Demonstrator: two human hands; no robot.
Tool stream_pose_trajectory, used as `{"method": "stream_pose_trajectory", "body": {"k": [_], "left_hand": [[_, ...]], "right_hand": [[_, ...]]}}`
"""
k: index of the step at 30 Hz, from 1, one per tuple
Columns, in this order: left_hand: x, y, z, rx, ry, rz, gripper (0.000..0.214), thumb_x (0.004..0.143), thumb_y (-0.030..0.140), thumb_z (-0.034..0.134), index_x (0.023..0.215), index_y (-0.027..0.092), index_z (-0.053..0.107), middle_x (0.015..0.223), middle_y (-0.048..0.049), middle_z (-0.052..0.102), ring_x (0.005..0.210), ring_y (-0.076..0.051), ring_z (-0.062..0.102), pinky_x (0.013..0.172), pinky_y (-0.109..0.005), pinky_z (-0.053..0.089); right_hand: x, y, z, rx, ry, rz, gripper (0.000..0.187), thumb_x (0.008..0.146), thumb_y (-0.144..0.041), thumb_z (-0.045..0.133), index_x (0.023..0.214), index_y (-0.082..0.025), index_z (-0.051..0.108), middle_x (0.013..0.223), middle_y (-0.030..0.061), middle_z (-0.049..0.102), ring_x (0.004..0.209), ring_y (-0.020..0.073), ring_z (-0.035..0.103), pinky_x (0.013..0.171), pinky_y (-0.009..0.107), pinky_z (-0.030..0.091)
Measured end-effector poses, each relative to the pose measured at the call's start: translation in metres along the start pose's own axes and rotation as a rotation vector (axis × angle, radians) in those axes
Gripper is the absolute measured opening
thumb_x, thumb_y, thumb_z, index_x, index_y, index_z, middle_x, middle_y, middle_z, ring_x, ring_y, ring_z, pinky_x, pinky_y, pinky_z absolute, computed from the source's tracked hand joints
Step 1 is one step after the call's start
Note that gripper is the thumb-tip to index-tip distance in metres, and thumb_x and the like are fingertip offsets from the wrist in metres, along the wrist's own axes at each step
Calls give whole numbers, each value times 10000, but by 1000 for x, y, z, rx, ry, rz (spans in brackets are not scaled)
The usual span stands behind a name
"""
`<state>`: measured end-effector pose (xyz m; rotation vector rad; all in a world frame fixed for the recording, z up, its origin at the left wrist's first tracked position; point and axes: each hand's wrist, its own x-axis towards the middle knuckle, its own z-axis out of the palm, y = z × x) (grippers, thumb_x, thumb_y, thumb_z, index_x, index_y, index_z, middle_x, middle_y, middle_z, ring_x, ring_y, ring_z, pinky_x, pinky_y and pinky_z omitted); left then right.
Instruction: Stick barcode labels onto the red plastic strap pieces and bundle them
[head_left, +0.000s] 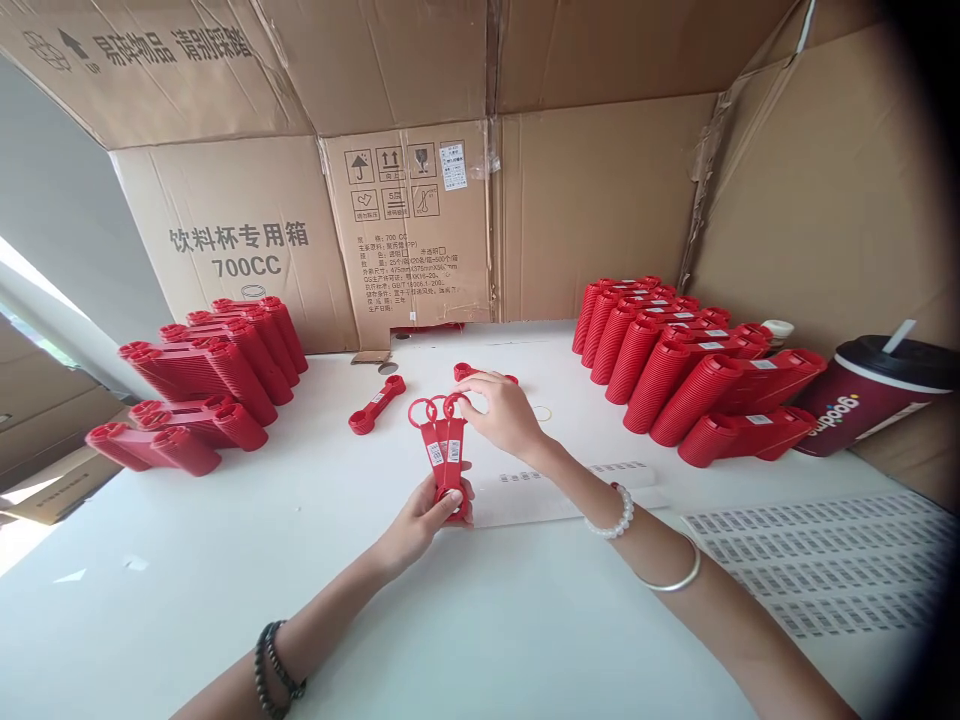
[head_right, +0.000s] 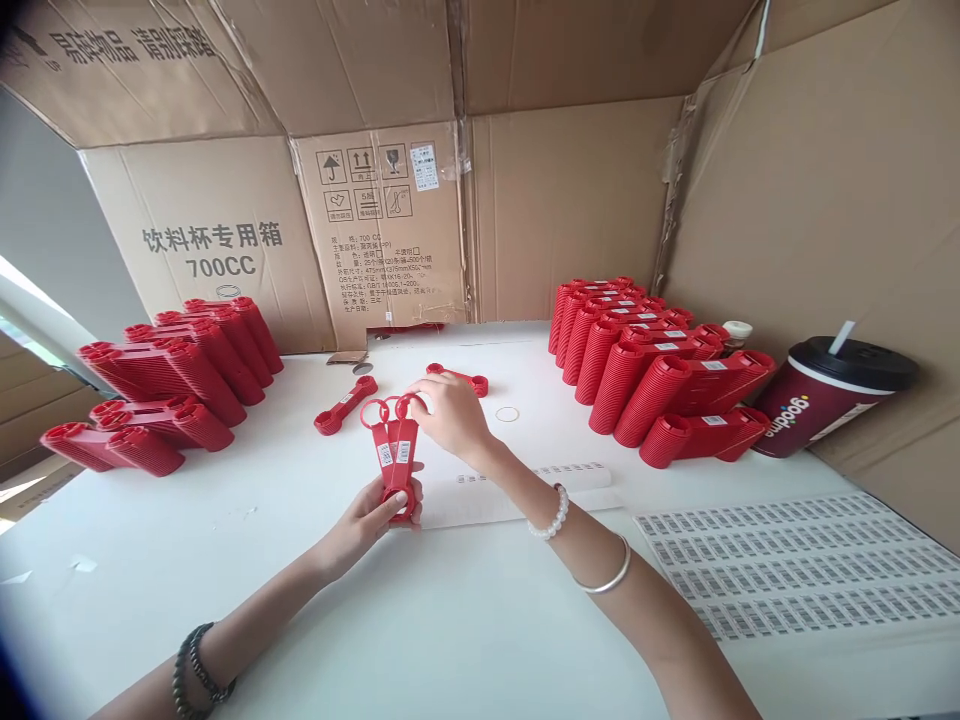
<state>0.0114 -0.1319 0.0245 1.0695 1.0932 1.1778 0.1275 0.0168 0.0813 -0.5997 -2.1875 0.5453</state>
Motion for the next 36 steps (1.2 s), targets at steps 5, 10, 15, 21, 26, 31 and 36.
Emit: {"method": "stream_pose_trajectory", "body": {"k": [5,10,15,21,26,31,36], "left_hand": [[-1,-4,1,143,5,77,379,919,389,486,1254,212,480,977,-64,519,808,-166,519,810,-379,476],[-7,-8,3,287,-86,109,401,933,379,453,1297,213,478,969,-88,578,789,-184,514,771,-361,440],[-7,-7,3,297,-130,80,377,933,375,457,1277,223,476,993,-85,571,814,-184,516,791,-358,432],[-2,-5,-1,144,-113,67,400,925,357,484,1294,211,439,994,-73,543,827,-170,548,827,-364,451],[-2,-4,-3,160,-103,72,391,929,350,485,1291,209,441,998,-72,555,841,-163,546,842,-354,444],[-2,-5,-3,115,-124,29,380,924,359,498,1270,210,454,1017,-69,538,848,-162,554,860,-374,451],[-1,-6,-4,-66,-99,-27,372,908,343,537,1259,238,472,1075,-55,499,917,-164,559,921,-403,460]], "right_hand": [[-6,-23,-6,-85,68,-213,210,893,-208,491,968,-235,686,1072,15,690,1012,181,569,929,350,388],[-9,-35,-8,-56,-97,-268,216,900,-207,489,1003,-234,678,1041,13,698,1013,173,563,961,356,338],[-7,-35,-11,38,-170,-204,210,906,-206,508,1008,-263,683,964,2,710,951,177,570,929,353,347],[-3,-31,-17,35,-77,-161,156,847,-168,556,912,-244,676,955,-6,707,946,181,569,915,349,361],[-1,-23,-14,59,-101,-66,138,834,-164,540,916,-222,634,1006,6,692,975,180,586,909,345,393],[-3,-21,-9,73,-112,-30,161,848,-156,517,961,-214,615,1020,10,695,950,165,614,902,330,409],[-2,-24,-12,10,-38,-98,128,837,-154,532,892,-225,622,911,-12,696,880,168,606,941,380,374]]}}
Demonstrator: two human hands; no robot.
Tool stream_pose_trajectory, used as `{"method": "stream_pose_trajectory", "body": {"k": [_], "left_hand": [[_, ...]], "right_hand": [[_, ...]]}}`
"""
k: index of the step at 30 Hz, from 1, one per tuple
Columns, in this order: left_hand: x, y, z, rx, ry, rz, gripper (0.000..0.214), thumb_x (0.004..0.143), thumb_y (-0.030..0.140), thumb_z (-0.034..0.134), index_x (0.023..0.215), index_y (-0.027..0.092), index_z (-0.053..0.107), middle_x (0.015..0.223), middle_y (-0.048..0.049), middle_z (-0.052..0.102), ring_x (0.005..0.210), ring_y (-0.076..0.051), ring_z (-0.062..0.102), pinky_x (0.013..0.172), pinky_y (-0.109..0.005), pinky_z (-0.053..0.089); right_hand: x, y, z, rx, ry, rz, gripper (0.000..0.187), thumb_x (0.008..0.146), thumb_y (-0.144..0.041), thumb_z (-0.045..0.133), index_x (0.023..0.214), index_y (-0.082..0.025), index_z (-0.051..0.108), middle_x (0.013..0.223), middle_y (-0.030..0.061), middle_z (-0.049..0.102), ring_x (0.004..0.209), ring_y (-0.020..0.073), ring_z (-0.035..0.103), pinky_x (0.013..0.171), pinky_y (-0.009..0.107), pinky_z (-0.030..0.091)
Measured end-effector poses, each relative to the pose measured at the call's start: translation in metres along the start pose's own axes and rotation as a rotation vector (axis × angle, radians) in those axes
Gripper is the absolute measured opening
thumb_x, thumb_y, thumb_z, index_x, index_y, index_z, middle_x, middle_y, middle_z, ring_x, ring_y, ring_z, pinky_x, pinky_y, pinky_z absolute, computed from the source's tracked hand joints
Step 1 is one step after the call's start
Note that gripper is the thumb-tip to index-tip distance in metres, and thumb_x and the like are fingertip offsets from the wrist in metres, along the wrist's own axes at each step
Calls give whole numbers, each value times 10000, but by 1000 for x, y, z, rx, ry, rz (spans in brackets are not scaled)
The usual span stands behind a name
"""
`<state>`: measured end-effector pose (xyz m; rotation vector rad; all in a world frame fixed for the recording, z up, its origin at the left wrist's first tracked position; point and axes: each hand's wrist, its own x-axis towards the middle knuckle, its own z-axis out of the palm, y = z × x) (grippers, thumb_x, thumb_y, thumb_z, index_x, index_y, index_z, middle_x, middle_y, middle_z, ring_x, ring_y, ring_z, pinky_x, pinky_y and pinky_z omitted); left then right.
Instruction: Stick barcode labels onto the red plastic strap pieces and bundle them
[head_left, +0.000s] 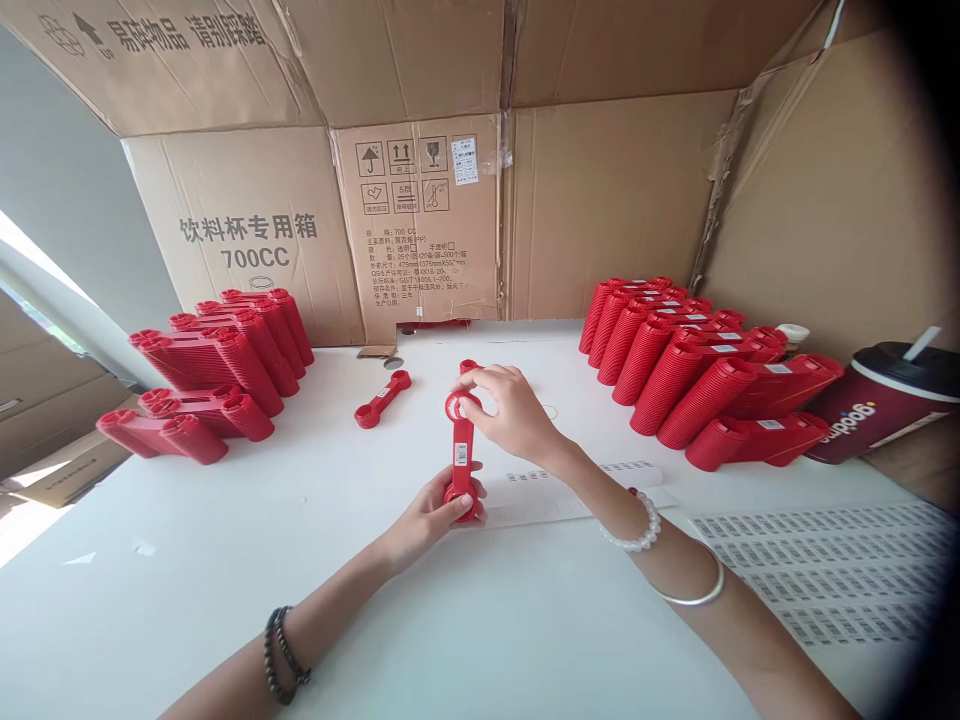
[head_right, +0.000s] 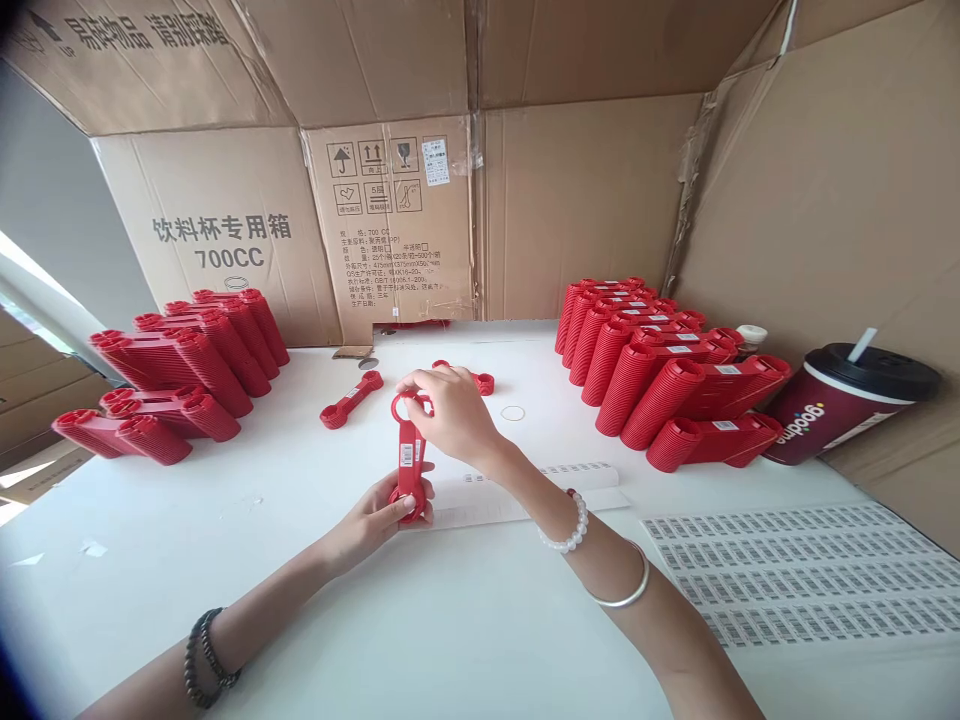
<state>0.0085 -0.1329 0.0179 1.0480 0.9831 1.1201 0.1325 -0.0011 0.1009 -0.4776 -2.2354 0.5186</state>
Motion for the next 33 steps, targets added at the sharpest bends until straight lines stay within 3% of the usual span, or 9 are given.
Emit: {"method": "stream_pose_trajectory", "body": {"k": [2,5,9,14,20,26,29,33], "left_hand": [[0,0,0,-8,14,9,367,909,334,537,1258,240,475,1072,-53,503,922,-163,559,933,-405,459],[-1,0,-1,-2,8,7,353,917,336,522,1252,231,484,1060,-57,517,910,-166,571,933,-409,461],[-2,3,-2,19,-29,-13,375,918,348,518,1272,229,485,1073,-68,532,897,-174,591,909,-404,473],[-2,7,-4,9,-78,-53,426,899,328,558,1307,238,478,1121,-83,540,905,-179,602,893,-394,478],[1,13,-13,-94,-9,-28,361,924,405,487,1216,197,528,1274,-123,483,902,-185,623,903,-396,467],[7,40,-14,494,94,-24,472,903,494,468,1260,185,456,1085,-113,575,962,-217,575,820,-353,464],[19,48,5,804,251,-78,436,878,493,481,1191,192,442,965,-81,589,832,-211,584,692,-335,459],[36,43,31,1113,428,-71,233,896,382,424,1033,194,411,876,-57,578,712,-208,574,596,-316,421]], "right_hand": [[1,4,0,6,-3,36,121,829,-149,532,862,-225,620,902,-9,689,906,176,596,933,388,383],[2,17,3,135,-72,103,115,829,-199,553,926,-225,610,1065,23,657,1064,193,558,946,380,403],[3,32,8,410,-219,338,368,849,-440,569,1148,-228,537,1253,86,568,1122,209,546,889,360,466],[2,33,10,475,-356,409,315,886,-466,492,902,-177,615,884,66,651,785,161,605,696,306,506],[4,41,13,479,-183,456,196,840,-352,564,791,-164,595,826,47,671,699,132,594,611,249,477],[4,33,16,332,-95,407,136,828,-262,556,733,-175,599,736,22,668,675,142,597,619,258,437],[0,21,18,251,-41,378,145,842,-239,531,718,-187,585,699,8,654,644,136,580,609,258,414],[-6,13,24,199,32,358,167,878,-243,480,742,-198,567,665,0,633,631,137,575,595,255,402]]}}
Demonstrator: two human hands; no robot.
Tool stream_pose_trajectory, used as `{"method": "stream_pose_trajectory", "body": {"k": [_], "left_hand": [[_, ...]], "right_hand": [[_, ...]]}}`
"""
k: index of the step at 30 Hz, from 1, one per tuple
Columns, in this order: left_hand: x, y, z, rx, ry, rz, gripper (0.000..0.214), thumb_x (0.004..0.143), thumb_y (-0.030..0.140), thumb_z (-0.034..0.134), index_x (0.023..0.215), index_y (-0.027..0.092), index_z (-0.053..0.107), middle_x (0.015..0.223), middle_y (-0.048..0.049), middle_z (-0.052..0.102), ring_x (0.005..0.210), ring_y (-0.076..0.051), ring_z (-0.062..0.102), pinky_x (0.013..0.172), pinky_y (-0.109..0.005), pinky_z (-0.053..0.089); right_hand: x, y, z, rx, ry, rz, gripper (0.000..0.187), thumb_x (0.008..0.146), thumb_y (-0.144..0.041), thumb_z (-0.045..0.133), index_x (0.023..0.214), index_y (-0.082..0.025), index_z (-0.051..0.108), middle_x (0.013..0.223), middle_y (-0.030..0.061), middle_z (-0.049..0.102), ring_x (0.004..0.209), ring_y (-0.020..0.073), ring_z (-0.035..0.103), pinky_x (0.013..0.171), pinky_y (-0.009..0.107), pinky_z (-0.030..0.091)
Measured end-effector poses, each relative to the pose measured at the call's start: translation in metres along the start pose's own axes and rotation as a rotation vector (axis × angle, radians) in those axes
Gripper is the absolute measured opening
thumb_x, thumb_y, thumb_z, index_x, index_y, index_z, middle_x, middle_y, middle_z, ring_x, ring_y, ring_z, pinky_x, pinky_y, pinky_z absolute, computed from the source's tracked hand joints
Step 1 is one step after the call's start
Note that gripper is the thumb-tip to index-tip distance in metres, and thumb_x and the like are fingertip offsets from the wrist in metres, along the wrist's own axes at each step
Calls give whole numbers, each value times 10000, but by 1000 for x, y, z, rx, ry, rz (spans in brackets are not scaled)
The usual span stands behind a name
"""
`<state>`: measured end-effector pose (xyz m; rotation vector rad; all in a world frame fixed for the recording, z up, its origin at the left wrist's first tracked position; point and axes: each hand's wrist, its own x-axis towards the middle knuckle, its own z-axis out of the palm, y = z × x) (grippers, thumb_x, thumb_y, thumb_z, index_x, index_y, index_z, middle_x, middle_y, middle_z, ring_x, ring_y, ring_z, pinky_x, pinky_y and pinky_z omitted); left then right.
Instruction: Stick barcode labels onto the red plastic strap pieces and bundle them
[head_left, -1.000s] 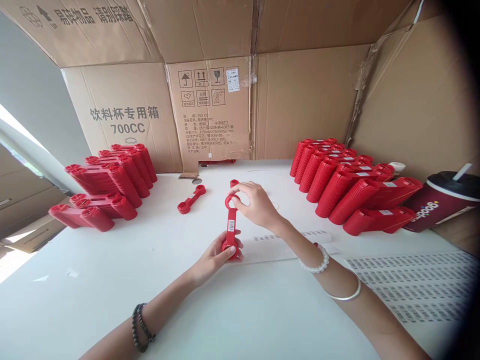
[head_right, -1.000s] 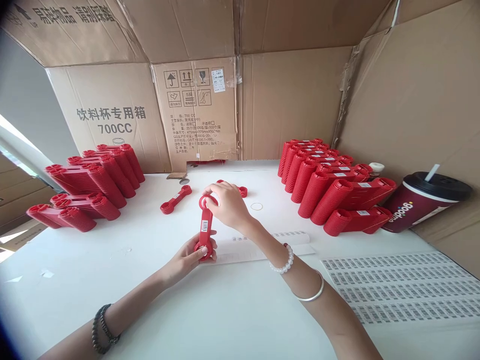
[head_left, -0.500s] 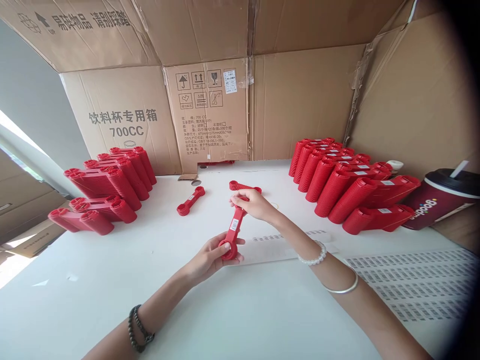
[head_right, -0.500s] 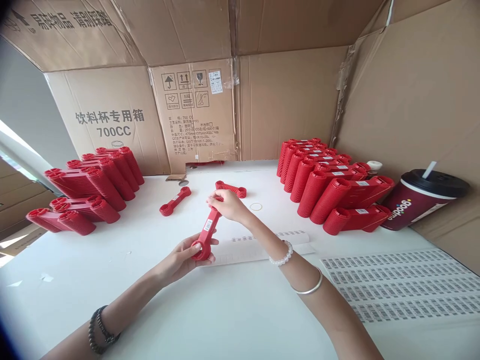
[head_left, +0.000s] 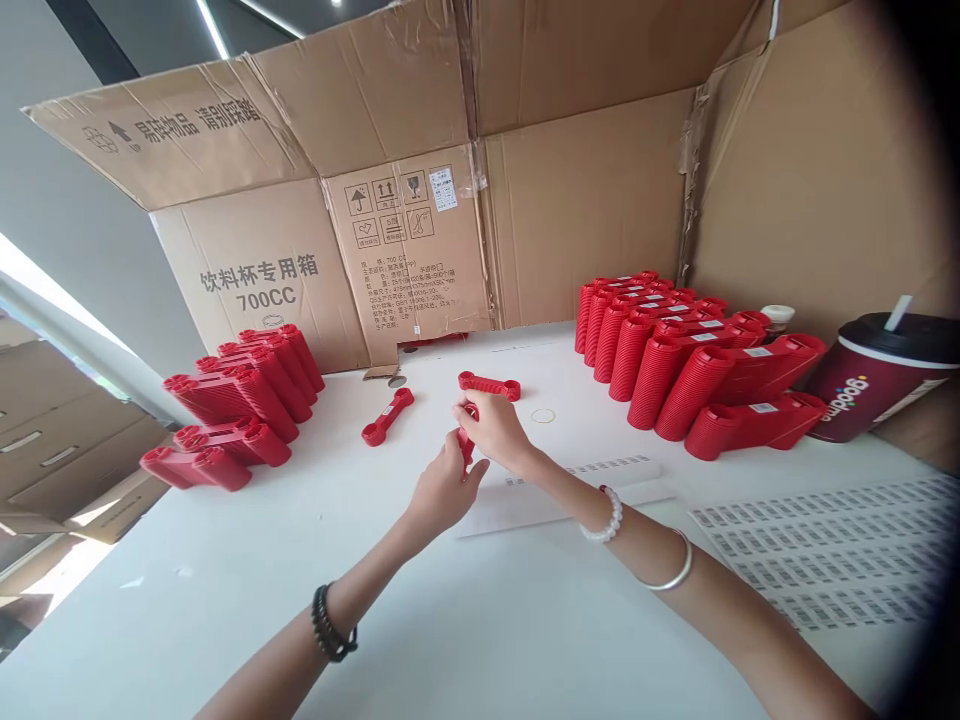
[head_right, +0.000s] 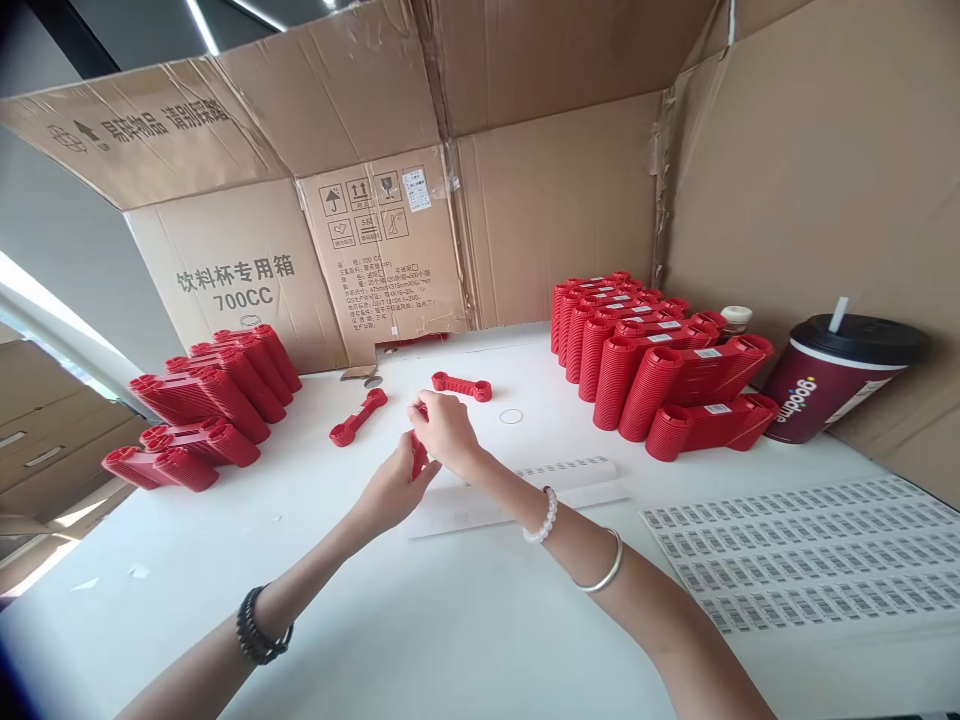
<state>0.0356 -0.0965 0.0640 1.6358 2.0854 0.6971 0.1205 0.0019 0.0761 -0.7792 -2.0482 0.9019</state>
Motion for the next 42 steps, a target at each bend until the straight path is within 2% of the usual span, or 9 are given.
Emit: {"method": "stream_pose_trajectory", "body": {"k": [5,8,14,17,22,34,37,39,42], "left_hand": [[21,-19,-4,293,86,-66,146,941,287,310,1022,207,401,925,-75,610,777,-221,611,617,-303,424],[50,-49,-34,387,91,-143,142,937,292,341,970,189,432,853,-86,612,774,-241,621,614,-303,417],[115,-96,-95,550,131,-219,142,882,289,496,835,156,517,999,-152,605,977,-278,588,763,-307,422],[136,-109,-102,596,108,-239,174,857,308,560,789,147,552,930,-127,624,938,-252,590,777,-311,436],[155,-122,-98,645,53,-292,253,890,349,560,988,120,600,996,-67,621,904,-183,597,808,-374,497],[159,-122,-96,628,3,-403,324,837,362,630,1024,100,597,984,-82,635,861,-199,619,750,-352,512],[152,-111,-97,601,98,-354,533,744,394,709,1110,43,544,1091,-177,603,978,-294,595,760,-357,487],[140,-97,-93,603,227,-288,620,803,432,626,1247,44,436,1268,-233,492,1176,-350,480,856,-382,450],[108,-69,-68,527,391,-27,438,907,375,451,1271,133,412,1304,-173,482,1244,-307,420,947,-392,395]], "right_hand": [[6,1,-4,-29,25,55,255,920,-386,446,936,-178,593,974,80,674,907,189,626,757,291,445],[16,0,-24,-84,59,73,328,925,-450,420,1013,-182,586,1133,104,629,1063,222,580,855,328,431],[28,8,-63,-132,133,57,212,889,-360,472,971,-199,583,1136,87,602,1102,229,535,899,350,407],[29,10,-70,-162,142,50,176,874,-325,488,959,-200,578,1119,87,596,1099,236,527,892,362,404],[27,8,-74,-183,120,56,161,868,-318,491,924,-201,586,1097,87,592,1076,244,529,840,358,412],[24,7,-74,-215,93,16,142,853,-300,504,841,-200,604,1025,81,602,1024,238,540,815,347,413],[25,9,-75,-223,91,17,148,854,-299,498,844,-201,610,1043,82,604,1029,240,537,814,351,414],[26,10,-79,-227,95,13,152,855,-302,498,861,-204,614,1065,80,606,1056,243,529,816,349,414],[28,12,-88,-230,51,11,133,841,-303,530,859,-203,616,1063,78,620,1045,238,540,802,339,417]]}}
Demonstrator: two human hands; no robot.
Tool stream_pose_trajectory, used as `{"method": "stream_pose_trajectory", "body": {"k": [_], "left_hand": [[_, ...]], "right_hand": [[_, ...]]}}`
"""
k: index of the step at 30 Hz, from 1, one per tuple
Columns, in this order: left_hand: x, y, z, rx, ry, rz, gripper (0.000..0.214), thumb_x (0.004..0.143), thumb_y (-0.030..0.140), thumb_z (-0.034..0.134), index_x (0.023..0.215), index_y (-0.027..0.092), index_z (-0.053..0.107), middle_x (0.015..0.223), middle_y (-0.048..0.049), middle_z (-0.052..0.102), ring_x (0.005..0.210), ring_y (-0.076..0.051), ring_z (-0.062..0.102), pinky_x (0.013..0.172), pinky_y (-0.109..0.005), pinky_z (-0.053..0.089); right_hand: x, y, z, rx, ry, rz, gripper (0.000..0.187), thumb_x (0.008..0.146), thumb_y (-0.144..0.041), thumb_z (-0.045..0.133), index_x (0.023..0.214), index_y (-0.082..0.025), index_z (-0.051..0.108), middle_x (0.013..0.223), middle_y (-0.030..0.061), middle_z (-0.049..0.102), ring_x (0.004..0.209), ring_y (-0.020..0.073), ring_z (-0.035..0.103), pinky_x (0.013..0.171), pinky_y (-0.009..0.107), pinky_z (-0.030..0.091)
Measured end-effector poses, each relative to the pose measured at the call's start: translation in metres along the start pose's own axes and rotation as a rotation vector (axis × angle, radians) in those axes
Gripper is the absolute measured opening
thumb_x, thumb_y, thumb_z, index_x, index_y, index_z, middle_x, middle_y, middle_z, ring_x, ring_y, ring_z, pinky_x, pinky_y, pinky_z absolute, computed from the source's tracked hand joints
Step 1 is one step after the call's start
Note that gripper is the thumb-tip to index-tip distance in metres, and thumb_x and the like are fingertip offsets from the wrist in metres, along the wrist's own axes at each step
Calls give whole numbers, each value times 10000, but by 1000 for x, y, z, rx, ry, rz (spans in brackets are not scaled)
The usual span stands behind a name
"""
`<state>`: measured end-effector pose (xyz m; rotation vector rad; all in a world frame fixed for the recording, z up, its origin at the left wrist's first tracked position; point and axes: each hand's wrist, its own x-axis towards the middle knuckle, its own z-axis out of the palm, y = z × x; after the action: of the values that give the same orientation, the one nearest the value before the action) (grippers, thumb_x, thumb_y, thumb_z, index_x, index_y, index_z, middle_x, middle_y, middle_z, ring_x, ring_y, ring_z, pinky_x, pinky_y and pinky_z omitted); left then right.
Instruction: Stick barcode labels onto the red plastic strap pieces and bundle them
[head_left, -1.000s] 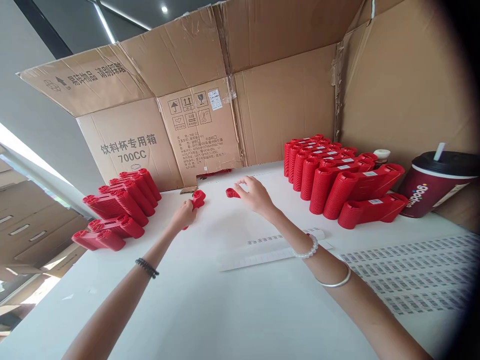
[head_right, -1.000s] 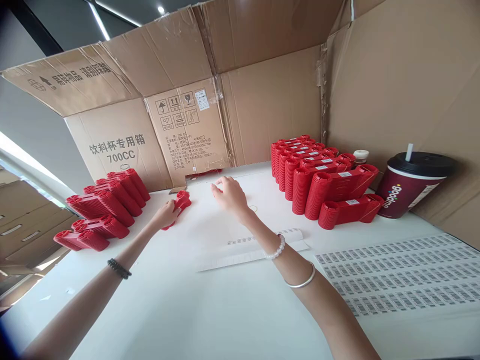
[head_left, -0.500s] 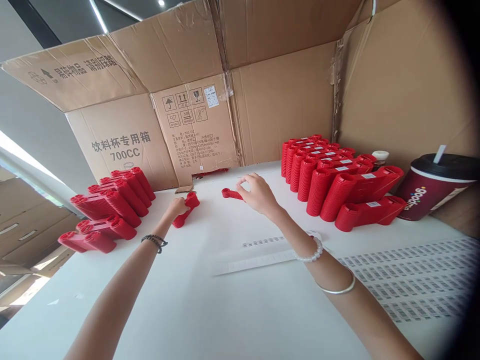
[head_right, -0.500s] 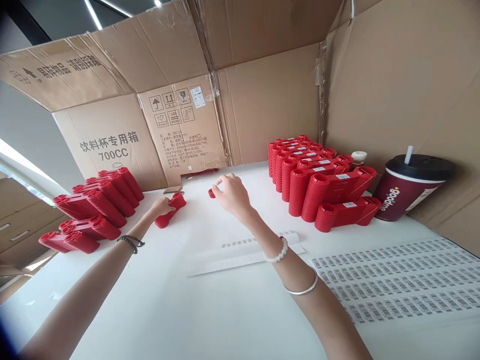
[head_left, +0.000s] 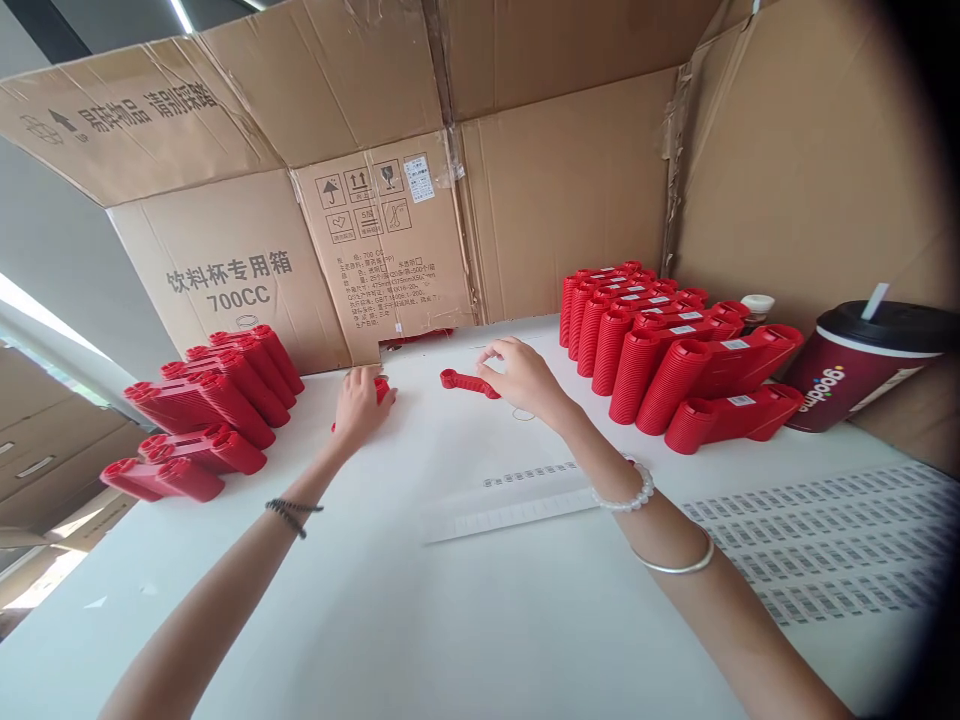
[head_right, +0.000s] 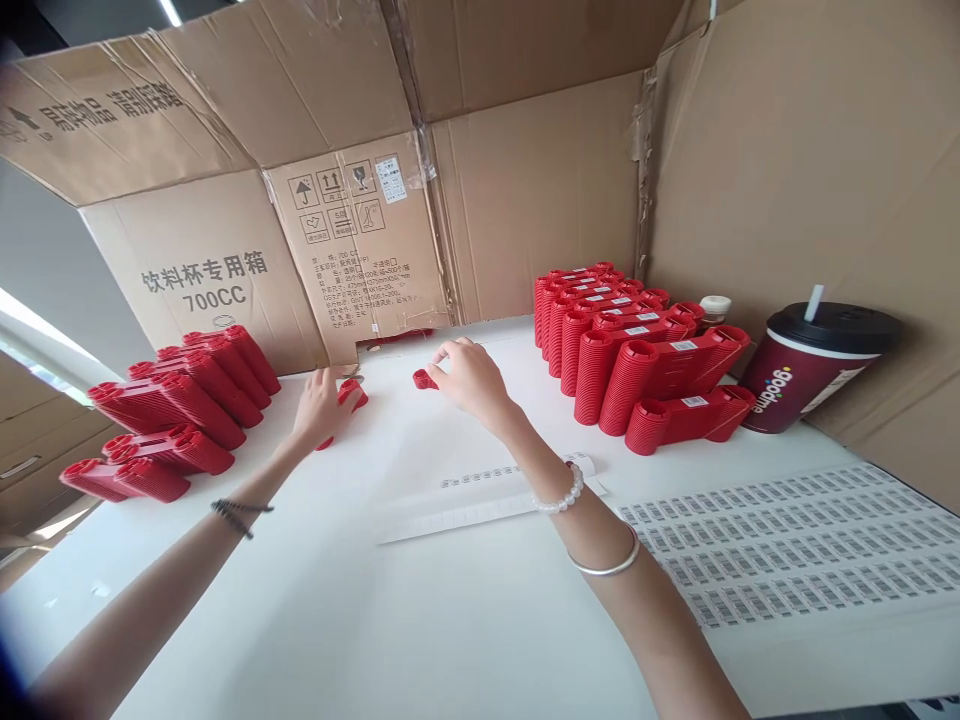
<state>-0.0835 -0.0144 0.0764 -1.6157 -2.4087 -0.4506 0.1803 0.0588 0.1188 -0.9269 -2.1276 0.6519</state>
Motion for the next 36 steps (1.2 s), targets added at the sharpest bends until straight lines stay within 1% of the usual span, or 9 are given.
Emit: {"method": "stream_pose_trajectory", "body": {"k": [1,4,6,8,14,18,26,32,36], "left_hand": [[-17,13,0,-102,-25,128,373,910,390,442,1201,160,470,1213,-138,551,1157,-283,492,915,-377,417],[-70,50,8,-302,-345,388,361,888,507,451,1063,212,563,1076,-83,618,962,-245,583,800,-351,459],[-96,67,17,-336,-440,412,360,892,517,435,1039,220,576,1039,-81,630,938,-255,586,754,-360,457],[-111,73,25,-348,-458,404,302,895,467,452,991,214,586,1024,-86,633,952,-266,577,747,-367,448],[-125,55,32,-406,-438,303,162,832,384,566,861,226,583,916,-54,643,905,-252,568,732,-350,426],[-137,48,30,-493,-409,166,136,801,359,581,798,226,556,849,-30,634,822,-226,573,708,-334,415],[-140,47,35,-586,-385,138,120,800,331,571,754,225,538,831,-18,636,796,-220,568,687,-320,396],[-139,45,38,-634,-393,142,151,798,362,597,747,226,558,835,-19,641,808,-228,577,700,-325,402],[-139,44,41,-638,-395,140,160,794,366,607,750,217,568,832,-26,640,818,-234,576,705,-331,406]], "right_hand": [[0,1,-2,3,-44,7,124,831,-302,549,848,-200,617,1037,78,633,1007,232,558,782,331,421],[-2,2,-4,0,-183,39,117,817,-301,585,825,-192,627,933,67,669,847,202,598,703,306,422],[-7,4,-1,-55,-235,24,111,821,-292,586,815,-192,633,910,62,678,809,196,602,687,304,416],[-14,8,5,-135,-306,-25,96,821,-278,587,807,-198,637,932,62,682,847,210,606,706,313,413],[-40,18,29,-316,-568,-171,59,818,-227,596,814,-206,651,957,67,682,975,249,593,770,334,413],[-53,13,49,-308,-695,-317,163,858,-162,506,832,-198,663,945,68,676,1000,238,564,825,356,403],[-58,5,51,-303,-749,-228,133,870,-229,529,817,-208,649,952,48,661,1003,227,550,839,360,400],[-52,4,65,-331,-788,-302,117,843,-302,588,874,-211,655,977,49,645,1013,237,546,871,396,386],[-55,-2,71,-371,-810,-342,86,829,-239,585,791,-203,653,939,49,644,980,232,554,857,390,381]]}}
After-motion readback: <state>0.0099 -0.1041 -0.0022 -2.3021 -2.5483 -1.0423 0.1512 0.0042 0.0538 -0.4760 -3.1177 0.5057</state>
